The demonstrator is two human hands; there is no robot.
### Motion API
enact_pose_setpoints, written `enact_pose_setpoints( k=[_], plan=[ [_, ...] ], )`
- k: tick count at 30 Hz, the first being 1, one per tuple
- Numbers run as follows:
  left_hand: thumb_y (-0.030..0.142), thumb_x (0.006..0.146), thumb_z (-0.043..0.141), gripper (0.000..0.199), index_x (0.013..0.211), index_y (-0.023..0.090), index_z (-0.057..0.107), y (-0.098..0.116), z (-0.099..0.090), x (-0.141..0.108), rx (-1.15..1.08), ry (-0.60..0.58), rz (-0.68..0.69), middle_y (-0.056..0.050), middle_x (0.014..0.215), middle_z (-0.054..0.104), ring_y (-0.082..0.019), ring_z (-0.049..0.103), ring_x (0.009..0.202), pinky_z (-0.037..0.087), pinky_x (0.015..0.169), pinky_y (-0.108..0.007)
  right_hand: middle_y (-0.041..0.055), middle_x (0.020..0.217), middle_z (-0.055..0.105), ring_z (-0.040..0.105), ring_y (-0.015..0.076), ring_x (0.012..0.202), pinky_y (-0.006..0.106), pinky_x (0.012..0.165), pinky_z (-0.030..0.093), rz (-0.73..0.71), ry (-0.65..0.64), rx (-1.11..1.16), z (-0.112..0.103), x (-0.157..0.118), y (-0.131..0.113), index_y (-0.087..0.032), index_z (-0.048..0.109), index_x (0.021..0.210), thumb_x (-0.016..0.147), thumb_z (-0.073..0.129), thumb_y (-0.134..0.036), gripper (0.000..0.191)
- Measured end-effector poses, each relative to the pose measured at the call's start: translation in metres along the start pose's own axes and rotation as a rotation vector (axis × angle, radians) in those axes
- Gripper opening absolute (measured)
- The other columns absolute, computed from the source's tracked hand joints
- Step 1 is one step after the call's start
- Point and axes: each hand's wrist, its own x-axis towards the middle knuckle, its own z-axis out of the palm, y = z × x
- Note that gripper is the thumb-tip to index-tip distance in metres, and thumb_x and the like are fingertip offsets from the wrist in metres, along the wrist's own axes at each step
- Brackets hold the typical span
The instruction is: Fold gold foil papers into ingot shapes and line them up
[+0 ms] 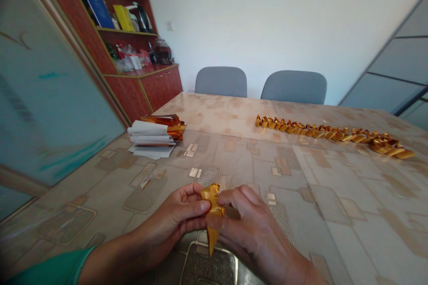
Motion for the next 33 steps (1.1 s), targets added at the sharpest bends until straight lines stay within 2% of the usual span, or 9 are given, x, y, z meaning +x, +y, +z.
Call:
enact_pose_setpoints(
  k=[4, 7, 10, 14, 17, 20, 24, 28, 33],
  plan=[
    [0.025, 0.061, 0.093, 0.044, 0.086, 0.015, 0.057, 0.004, 0.0, 0.0, 0.022, 0.018, -0.01, -0.003, 0.082, 0.072, -0.016, 0.07, 0.074, 0.058, 0.074, -0.031, 0.0054, 0.1, 0.07, 0.056, 0.0212, 0.089, 0.035, 0.075, 0.042, -0.141, -0.019, -0.175, -0.007, 0.001, 0.0, -0.023, 0.065, 0.124, 0.104, 0.051, -0.021, 0.025],
    [0.028, 0.058, 0.094, 0.046, 0.083, 0.015, 0.058, 0.004, 0.002, 0.0, 0.056, 0.054, 0.014, 0.0, 0.074, 0.07, -0.013, 0.068, 0.066, 0.058, 0.068, -0.027, 0.004, 0.097, 0.071, 0.056, 0.0195, 0.087, 0.033, 0.073, 0.042, -0.139, -0.011, -0.143, -0.006, 0.004, -0.001, -0.023, 0.068, 0.12, 0.103, 0.055, -0.021, 0.021],
    [0.031, 0.054, 0.096, 0.048, 0.08, 0.015, 0.058, 0.002, 0.004, 0.0, 0.083, 0.088, 0.04, -0.001, 0.071, 0.07, -0.013, 0.067, 0.064, 0.057, 0.065, -0.026, 0.0026, 0.093, 0.069, 0.055, 0.0184, 0.084, 0.032, 0.071, 0.042, -0.054, -0.006, -0.01, -0.003, 0.006, -0.002, -0.024, 0.071, 0.108, 0.1, 0.061, -0.026, 0.013],
    [0.032, 0.05, 0.097, 0.05, 0.077, 0.014, 0.059, -0.001, 0.005, 0.001, 0.066, 0.108, 0.046, 0.0, 0.069, 0.068, -0.011, 0.065, 0.061, 0.056, 0.063, -0.025, 0.0035, 0.086, 0.064, 0.054, 0.0192, 0.082, 0.033, 0.071, 0.042, 0.018, -0.029, 0.105, 0.0, 0.006, -0.002, -0.023, 0.072, 0.098, 0.105, 0.051, -0.034, 0.024],
    [0.034, 0.048, 0.098, 0.051, 0.076, 0.014, 0.06, -0.003, 0.006, 0.002, 0.083, 0.105, 0.072, 0.001, 0.066, 0.067, -0.01, 0.063, 0.057, 0.054, 0.059, -0.022, 0.0023, 0.084, 0.063, 0.055, 0.0191, 0.082, 0.033, 0.071, 0.042, 0.083, 0.001, 0.178, 0.003, 0.006, -0.001, -0.026, 0.071, 0.099, 0.104, 0.052, -0.036, 0.022],
    [0.036, 0.049, 0.098, 0.052, 0.075, 0.014, 0.06, -0.005, 0.007, 0.002, 0.109, 0.071, 0.105, 0.002, 0.063, 0.067, -0.008, 0.06, 0.052, 0.049, 0.053, -0.019, 0.0004, 0.079, 0.062, 0.056, 0.0177, 0.078, 0.032, 0.068, 0.042, 0.225, 0.056, 0.302, 0.007, 0.007, 0.0, -0.025, 0.068, 0.089, 0.102, 0.056, -0.034, 0.02],
    [0.04, 0.052, 0.097, 0.049, 0.074, 0.014, 0.061, -0.005, 0.008, 0.002, 0.137, 0.027, 0.142, 0.002, 0.062, 0.066, -0.008, 0.059, 0.054, 0.048, 0.054, -0.018, -0.0005, 0.072, 0.059, 0.056, 0.0166, 0.07, 0.03, 0.062, 0.041, 0.427, 0.129, 0.428, 0.014, 0.007, -0.001, -0.022, 0.063, 0.072, 0.095, 0.062, -0.035, 0.026],
    [0.042, 0.049, 0.097, 0.052, 0.073, 0.015, 0.061, -0.002, 0.009, 0.001, 0.135, 0.027, 0.154, 0.002, 0.064, 0.065, -0.009, 0.06, 0.056, 0.05, 0.057, -0.021, -0.0005, 0.07, 0.058, 0.054, 0.0156, 0.066, 0.028, 0.058, 0.041, 0.542, 0.179, 0.484, 0.019, 0.005, -0.002, -0.022, 0.066, 0.073, 0.092, 0.064, -0.035, 0.023],
    [0.039, 0.052, 0.097, 0.049, 0.076, 0.015, 0.061, -0.002, 0.01, 0.0, 0.129, 0.05, 0.159, 0.001, 0.069, 0.066, -0.01, 0.061, 0.059, 0.052, 0.06, -0.022, -0.0012, 0.071, 0.056, 0.053, 0.0154, 0.067, 0.027, 0.058, 0.041, 0.632, 0.239, 0.521, 0.024, 0.006, -0.006, -0.021, 0.058, 0.07, 0.088, 0.064, -0.028, 0.02]
  ],
)
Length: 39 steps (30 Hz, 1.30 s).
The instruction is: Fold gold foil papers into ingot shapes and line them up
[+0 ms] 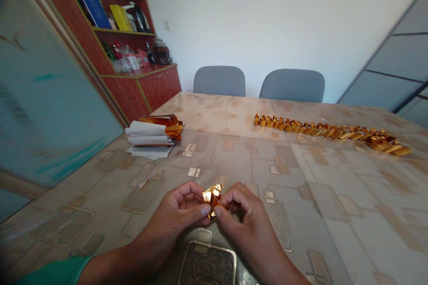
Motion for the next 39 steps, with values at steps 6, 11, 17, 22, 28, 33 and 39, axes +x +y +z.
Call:
enact_pose_setpoints(
  k=[6, 11, 17, 22, 28, 33, 39],
  plan=[
    [0.035, 0.053, 0.097, 0.051, 0.082, 0.015, 0.06, -0.003, -0.003, 0.002, -0.049, 0.01, 0.029, 0.001, 0.074, 0.068, -0.011, 0.063, 0.062, 0.052, 0.062, -0.022, 0.0016, 0.09, 0.058, 0.058, 0.0188, 0.086, 0.032, 0.073, 0.046, -0.068, -0.043, 0.092, 0.002, -0.003, -0.004, -0.024, 0.065, 0.08, 0.09, 0.065, -0.028, 0.01],
    [0.032, 0.059, 0.094, 0.043, 0.08, 0.015, 0.061, -0.003, -0.004, 0.0, -0.046, 0.03, 0.04, 0.001, 0.074, 0.067, -0.011, 0.063, 0.064, 0.05, 0.062, -0.02, 0.0028, 0.1, 0.057, 0.058, 0.0215, 0.098, 0.037, 0.083, 0.047, -0.115, -0.119, 0.108, 0.002, -0.006, -0.004, -0.028, 0.073, 0.084, 0.089, 0.067, -0.027, 0.008],
    [0.033, 0.056, 0.096, 0.046, 0.076, 0.016, 0.058, -0.003, -0.002, -0.001, -0.067, -0.052, 0.051, 0.0, 0.071, 0.067, -0.011, 0.062, 0.063, 0.049, 0.063, -0.022, 0.0014, 0.085, 0.059, 0.059, 0.0182, 0.08, 0.031, 0.068, 0.046, -0.083, 0.048, 0.078, 0.007, -0.002, -0.002, -0.023, 0.063, 0.072, 0.088, 0.064, -0.023, 0.015],
    [0.043, 0.061, 0.093, 0.045, 0.079, 0.015, 0.063, -0.001, 0.001, -0.003, -0.005, -0.068, 0.083, -0.001, 0.074, 0.068, -0.012, 0.064, 0.064, 0.052, 0.064, -0.024, 0.0005, 0.079, 0.06, 0.058, 0.0174, 0.073, 0.031, 0.064, 0.044, -0.073, 0.087, 0.011, 0.01, -0.003, 0.0, -0.022, 0.06, 0.073, 0.089, 0.06, -0.022, 0.017],
    [0.047, 0.066, 0.09, 0.042, 0.079, 0.014, 0.067, 0.0, 0.001, -0.005, 0.014, -0.043, 0.072, -0.001, 0.076, 0.069, -0.012, 0.066, 0.066, 0.056, 0.067, -0.024, -0.0001, 0.076, 0.059, 0.056, 0.016, 0.069, 0.029, 0.061, 0.042, -0.096, 0.063, -0.093, 0.005, -0.006, -0.004, -0.022, 0.059, 0.072, 0.091, 0.063, -0.024, 0.02],
    [0.047, 0.068, 0.088, 0.039, 0.079, 0.014, 0.071, -0.002, -0.001, -0.005, 0.043, -0.068, 0.086, -0.002, 0.073, 0.07, -0.011, 0.065, 0.064, 0.054, 0.065, -0.021, -0.0003, 0.075, 0.06, 0.058, 0.0155, 0.068, 0.027, 0.059, 0.043, -0.15, 0.038, -0.175, 0.0, -0.004, -0.007, -0.022, 0.061, 0.071, 0.091, 0.067, -0.022, 0.021],
    [0.046, 0.064, 0.091, 0.042, 0.08, 0.014, 0.068, -0.003, -0.002, -0.003, -0.012, -0.035, 0.001, -0.003, 0.078, 0.072, -0.014, 0.069, 0.07, 0.057, 0.066, -0.024, 0.0, 0.074, 0.059, 0.057, 0.0154, 0.065, 0.026, 0.055, 0.043, -0.221, 0.061, -0.228, -0.003, -0.002, -0.012, -0.023, 0.065, 0.075, 0.09, 0.067, -0.023, 0.015]
  ],
)
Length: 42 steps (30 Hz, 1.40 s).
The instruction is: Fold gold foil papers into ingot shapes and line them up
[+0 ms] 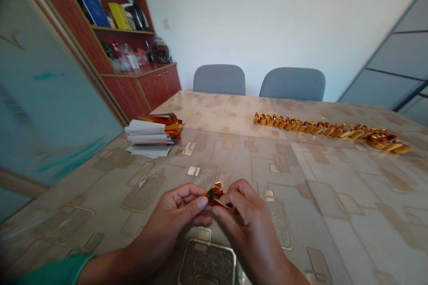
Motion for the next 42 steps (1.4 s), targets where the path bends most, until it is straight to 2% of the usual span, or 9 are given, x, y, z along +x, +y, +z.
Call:
enact_pose_setpoints(
  k=[4, 15, 18, 21, 24, 27, 30, 35, 42],
  plan=[
    [0.042, 0.069, 0.089, 0.038, 0.084, 0.015, 0.066, -0.002, 0.0, -0.001, -0.051, -0.016, -0.037, -0.003, 0.079, 0.073, -0.015, 0.071, 0.072, 0.058, 0.066, -0.024, -0.0026, 0.072, 0.06, 0.054, 0.014, 0.061, 0.025, 0.053, 0.041, 0.076, 0.057, 0.099, 0.0, -0.001, 0.0, -0.024, 0.062, 0.081, 0.09, 0.068, -0.024, 0.01],
    [0.042, 0.068, 0.09, 0.038, 0.083, 0.014, 0.069, -0.004, -0.001, 0.0, -0.02, -0.06, -0.041, -0.001, 0.077, 0.071, -0.012, 0.068, 0.068, 0.057, 0.066, -0.022, -0.0009, 0.078, 0.061, 0.057, 0.015, 0.071, 0.026, 0.06, 0.041, -0.065, -0.025, 0.071, -0.002, 0.003, -0.002, -0.023, 0.063, 0.078, 0.089, 0.072, -0.016, 0.016],
    [0.04, 0.066, 0.091, 0.04, 0.083, 0.013, 0.067, -0.005, 0.0, 0.001, -0.043, -0.042, -0.068, -0.001, 0.076, 0.071, -0.011, 0.067, 0.067, 0.057, 0.066, -0.022, -0.0011, 0.078, 0.06, 0.057, 0.015, 0.071, 0.027, 0.061, 0.042, -0.021, -0.051, 0.131, -0.003, 0.003, 0.002, -0.023, 0.065, 0.078, 0.09, 0.072, -0.02, 0.015],
    [0.04, 0.063, 0.093, 0.043, 0.082, 0.014, 0.065, -0.001, 0.002, 0.002, -0.091, 0.015, -0.093, -0.001, 0.075, 0.071, -0.011, 0.068, 0.067, 0.057, 0.066, -0.022, 0.001, 0.089, 0.064, 0.061, 0.0174, 0.08, 0.03, 0.068, 0.046, 0.04, -0.081, 0.262, -0.003, 0.0, 0.01, -0.028, 0.07, 0.094, 0.094, 0.067, -0.03, 0.004],
    [0.038, 0.06, 0.095, 0.046, 0.081, 0.014, 0.062, 0.001, 0.003, 0.001, -0.14, 0.063, -0.102, -0.001, 0.073, 0.072, -0.011, 0.069, 0.067, 0.058, 0.067, -0.022, 0.0019, 0.095, 0.065, 0.061, 0.0189, 0.082, 0.032, 0.071, 0.047, 0.192, -0.024, 0.385, 0.0, -0.006, 0.018, -0.031, 0.067, 0.11, 0.092, 0.07, -0.039, 0.02],
    [0.037, 0.063, 0.093, 0.043, 0.082, 0.014, 0.063, -0.001, 0.001, 0.0, -0.142, 0.035, -0.092, -0.002, 0.078, 0.073, -0.012, 0.071, 0.072, 0.058, 0.07, -0.023, 0.0014, 0.084, 0.065, 0.057, 0.0168, 0.071, 0.03, 0.062, 0.045, 0.371, -0.013, 0.488, 0.005, -0.009, 0.023, -0.026, 0.064, 0.099, 0.087, 0.073, -0.045, 0.024],
    [0.037, 0.068, 0.091, 0.039, 0.084, 0.014, 0.064, -0.004, -0.001, 0.001, -0.087, -0.003, -0.084, -0.005, 0.084, 0.075, -0.014, 0.072, 0.078, 0.058, 0.071, -0.023, 0.0003, 0.077, 0.063, 0.052, 0.0137, 0.064, 0.026, 0.057, 0.041, 0.431, -0.034, 0.562, 0.009, -0.01, 0.024, -0.023, 0.061, 0.087, 0.086, 0.074, -0.043, 0.025],
    [0.039, 0.066, 0.092, 0.04, 0.083, 0.013, 0.066, -0.004, -0.001, 0.001, -0.034, -0.021, -0.076, -0.003, 0.08, 0.074, -0.012, 0.07, 0.073, 0.057, 0.068, -0.022, -0.0028, 0.07, 0.059, 0.045, 0.0108, 0.059, 0.023, 0.051, 0.035, 0.424, -0.016, 0.529, 0.011, -0.008, 0.021, -0.022, 0.059, 0.083, 0.085, 0.074, -0.033, 0.019],
    [0.038, 0.056, 0.096, 0.046, 0.078, 0.013, 0.065, -0.003, -0.001, 0.004, -0.079, 0.046, -0.09, -0.001, 0.073, 0.072, -0.01, 0.067, 0.064, 0.056, 0.065, -0.021, -0.0029, 0.074, 0.057, 0.05, 0.013, 0.065, 0.025, 0.055, 0.038, 0.329, 0.007, 0.442, 0.005, -0.005, 0.011, -0.023, 0.061, 0.088, 0.08, 0.077, -0.028, 0.018]
  ],
)
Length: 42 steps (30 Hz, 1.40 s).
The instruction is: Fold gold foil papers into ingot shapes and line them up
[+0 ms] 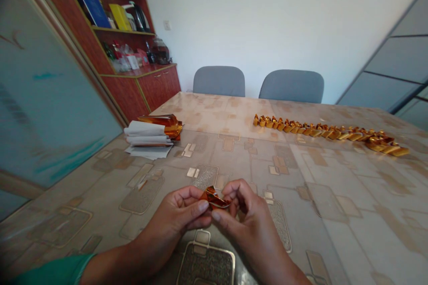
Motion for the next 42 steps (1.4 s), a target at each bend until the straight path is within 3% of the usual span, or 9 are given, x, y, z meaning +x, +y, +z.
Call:
enact_pose_setpoints(
  k=[7, 13, 20, 24, 30, 36, 42],
  plan=[
    [0.038, 0.057, 0.096, 0.045, 0.078, 0.012, 0.065, -0.001, -0.001, 0.0, 0.002, -0.001, -0.027, -0.001, 0.073, 0.072, -0.009, 0.066, 0.063, 0.056, 0.064, -0.02, -0.0018, 0.076, 0.057, 0.051, 0.0147, 0.069, 0.028, 0.062, 0.038, -0.123, -0.124, -0.188, -0.01, 0.003, -0.006, -0.024, 0.062, 0.081, 0.09, 0.067, -0.029, 0.012],
    [0.038, 0.056, 0.096, 0.044, 0.078, 0.013, 0.067, -0.002, 0.0, -0.002, 0.042, -0.039, -0.027, 0.0, 0.075, 0.072, -0.009, 0.066, 0.063, 0.055, 0.064, -0.02, -0.0032, 0.068, 0.055, 0.046, 0.0131, 0.062, 0.026, 0.056, 0.034, -0.007, -0.132, -0.129, -0.01, 0.002, 0.004, -0.022, 0.059, 0.076, 0.088, 0.068, -0.029, 0.017],
    [0.04, 0.052, 0.097, 0.048, 0.075, 0.012, 0.066, -0.001, 0.001, 0.0, 0.053, 0.002, -0.042, 0.0, 0.07, 0.07, -0.008, 0.065, 0.061, 0.054, 0.063, -0.019, -0.0034, 0.065, 0.052, 0.042, 0.0119, 0.06, 0.025, 0.054, 0.031, 0.045, -0.133, -0.064, -0.009, 0.007, 0.008, -0.021, 0.058, 0.073, 0.086, 0.071, -0.034, 0.022],
    [0.041, 0.052, 0.097, 0.048, 0.075, 0.013, 0.064, -0.001, 0.002, 0.001, 0.041, 0.011, -0.046, 0.0, 0.071, 0.071, -0.008, 0.066, 0.061, 0.055, 0.063, -0.02, -0.0022, 0.071, 0.055, 0.043, 0.0126, 0.063, 0.026, 0.056, 0.034, 0.072, -0.163, 0.055, -0.013, 0.009, 0.003, -0.021, 0.061, 0.083, 0.083, 0.075, -0.045, 0.028],
    [0.04, 0.056, 0.096, 0.048, 0.077, 0.013, 0.063, -0.001, 0.0, 0.002, 0.029, -0.009, -0.069, -0.001, 0.072, 0.072, -0.009, 0.066, 0.06, 0.055, 0.064, -0.02, -0.003, 0.07, 0.053, 0.046, 0.0128, 0.063, 0.026, 0.056, 0.037, 0.066, -0.119, 0.102, -0.007, 0.007, -0.006, -0.022, 0.058, 0.079, 0.085, 0.074, -0.045, 0.029],
    [0.037, 0.056, 0.096, 0.045, 0.075, 0.014, 0.063, 0.0, 0.001, 0.0, -0.014, -0.005, -0.026, 0.0, 0.072, 0.069, -0.01, 0.066, 0.066, 0.056, 0.07, -0.023, -0.0001, 0.075, 0.06, 0.052, 0.0147, 0.066, 0.027, 0.058, 0.04, 0.126, -0.113, 0.112, -0.008, 0.01, -0.001, -0.021, 0.064, 0.089, 0.077, 0.079, -0.056, 0.039],
    [0.037, 0.063, 0.093, 0.039, 0.077, 0.014, 0.065, -0.002, -0.001, 0.003, 0.015, -0.05, 0.038, 0.0, 0.077, 0.068, -0.011, 0.063, 0.072, 0.053, 0.075, -0.025, -0.0012, 0.063, 0.055, 0.046, 0.0137, 0.059, 0.027, 0.055, 0.034, 0.16, -0.134, -0.002, -0.004, 0.007, 0.002, -0.02, 0.062, 0.071, 0.082, 0.072, -0.058, 0.041]
  ],
)
